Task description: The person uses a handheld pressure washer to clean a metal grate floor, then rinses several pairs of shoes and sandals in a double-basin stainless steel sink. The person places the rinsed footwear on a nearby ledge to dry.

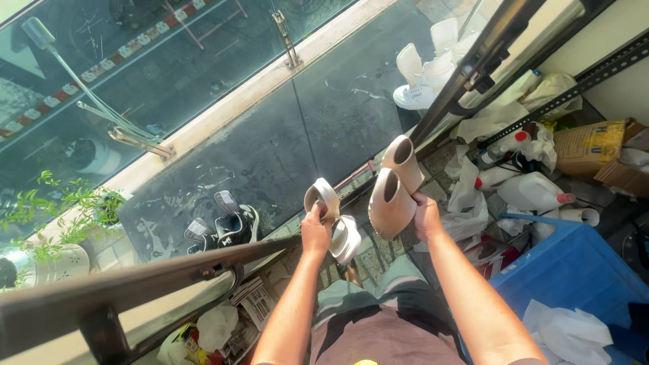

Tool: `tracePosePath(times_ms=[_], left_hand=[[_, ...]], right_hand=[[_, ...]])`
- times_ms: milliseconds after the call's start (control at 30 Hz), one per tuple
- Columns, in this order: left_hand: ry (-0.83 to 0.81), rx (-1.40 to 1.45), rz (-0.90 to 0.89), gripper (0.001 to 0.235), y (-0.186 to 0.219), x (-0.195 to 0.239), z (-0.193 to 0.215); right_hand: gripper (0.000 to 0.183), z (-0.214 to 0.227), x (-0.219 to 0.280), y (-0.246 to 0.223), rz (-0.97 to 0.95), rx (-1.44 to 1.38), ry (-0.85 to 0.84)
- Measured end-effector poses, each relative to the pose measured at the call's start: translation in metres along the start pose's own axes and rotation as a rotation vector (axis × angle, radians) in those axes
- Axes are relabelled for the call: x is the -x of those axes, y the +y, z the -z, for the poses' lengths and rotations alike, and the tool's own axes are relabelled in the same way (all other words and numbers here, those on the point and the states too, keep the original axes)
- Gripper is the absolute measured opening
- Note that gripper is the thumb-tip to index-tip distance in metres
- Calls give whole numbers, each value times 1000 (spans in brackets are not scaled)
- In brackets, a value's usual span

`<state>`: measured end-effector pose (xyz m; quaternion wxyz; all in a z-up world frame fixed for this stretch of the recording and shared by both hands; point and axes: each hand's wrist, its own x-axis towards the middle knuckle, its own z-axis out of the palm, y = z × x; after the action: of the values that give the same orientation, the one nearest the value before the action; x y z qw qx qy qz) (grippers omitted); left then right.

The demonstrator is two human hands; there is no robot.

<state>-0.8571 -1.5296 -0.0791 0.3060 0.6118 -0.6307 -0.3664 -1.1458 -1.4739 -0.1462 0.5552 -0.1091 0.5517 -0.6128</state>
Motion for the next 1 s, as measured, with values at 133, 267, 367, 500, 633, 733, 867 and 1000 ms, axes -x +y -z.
tracePosePath(times_ms=[133, 267, 367, 500, 633, 733, 867, 1000], left_hand=[[-14, -236, 83, 23, -10, -66, -4], [35, -416, -39, 21, -42, -141, -18], [-105, -601, -65, 26, -70, -216, -25], [-274, -979, -129, 14, -97, -280, -30], [-372, -1000, -237, 21, -115, -337, -31], [-381, -1038, -314, 12, -137, -368, -33], [-435, -1046, -325, 9, -164, -392, -39], [-507, -1031, -283, 10, -177, -416, -48]], right_hand=[[43, -23, -63, 9, 96, 168, 2], [51, -55, -149, 17, 131, 325, 51], [49, -90, -216, 12, 141, 491, 79], [41, -120, -289, 1, -51, 1002, 180], [36, -136, -351, 13, 77, 993, 162], [25, -141, -393, 19, 27, 1103, 141], [20, -144, -429, 27, 26, 1291, 190], [34, -152, -453, 22, 180, 1407, 106]])
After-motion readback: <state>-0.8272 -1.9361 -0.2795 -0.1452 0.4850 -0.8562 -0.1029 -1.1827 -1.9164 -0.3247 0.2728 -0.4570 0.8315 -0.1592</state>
